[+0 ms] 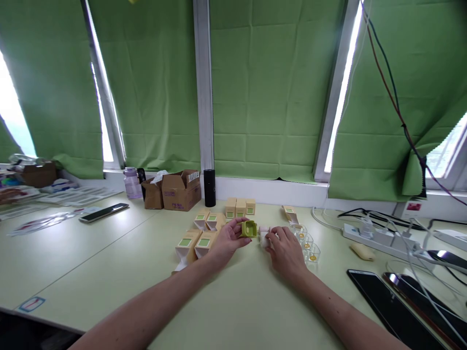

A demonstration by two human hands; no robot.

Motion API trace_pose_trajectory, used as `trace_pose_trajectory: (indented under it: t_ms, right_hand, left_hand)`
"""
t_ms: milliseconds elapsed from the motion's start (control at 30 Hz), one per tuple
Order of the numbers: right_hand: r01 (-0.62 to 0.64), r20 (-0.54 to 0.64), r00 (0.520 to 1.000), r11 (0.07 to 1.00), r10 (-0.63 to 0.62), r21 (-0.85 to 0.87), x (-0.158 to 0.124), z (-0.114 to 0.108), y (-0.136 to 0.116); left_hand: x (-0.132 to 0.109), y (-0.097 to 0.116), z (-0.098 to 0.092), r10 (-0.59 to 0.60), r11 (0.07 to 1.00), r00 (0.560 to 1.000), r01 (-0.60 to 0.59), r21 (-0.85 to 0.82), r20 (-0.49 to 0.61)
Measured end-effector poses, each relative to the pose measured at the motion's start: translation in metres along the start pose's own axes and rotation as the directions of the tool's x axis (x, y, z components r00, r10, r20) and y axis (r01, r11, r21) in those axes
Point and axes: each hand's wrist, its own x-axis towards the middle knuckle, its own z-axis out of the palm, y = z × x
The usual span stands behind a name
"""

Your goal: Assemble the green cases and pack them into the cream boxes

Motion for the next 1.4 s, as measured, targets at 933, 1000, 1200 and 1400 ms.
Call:
trace_pose_trajectory:
  t_ms: [933,1000,1200,1400]
  right_hand:
    - [-0.327,0.378,0.872,-0.203,0.312,0.923,0.005,-0.042,-0.034]
    - [-0.322,0.372,0.875,-0.202,0.309,0.925,0.005,-0.043,-0.034]
    - [-0.298,0.345,0.89,-0.193,0.3,0.935,0.006,-0.047,-0.037]
    - [-0.306,0.336,0.877,-0.142,0.342,0.942,0.007,-0.045,-0.039]
  left_hand:
    - [0.001,0.001,-0.001,0.02,0.998,1.0,-0.02,0.064,0.003]
    - [0.0,0.001,-0.001,0.02,0.998,1.0,-0.02,0.068,0.005]
    - [0.0,0.001,0.0,0.027,0.996,0.999,-0.029,0.087,0.024]
    - [0.0,0.001,0.0,0.026,0.995,0.999,-0.028,0.094,0.022]
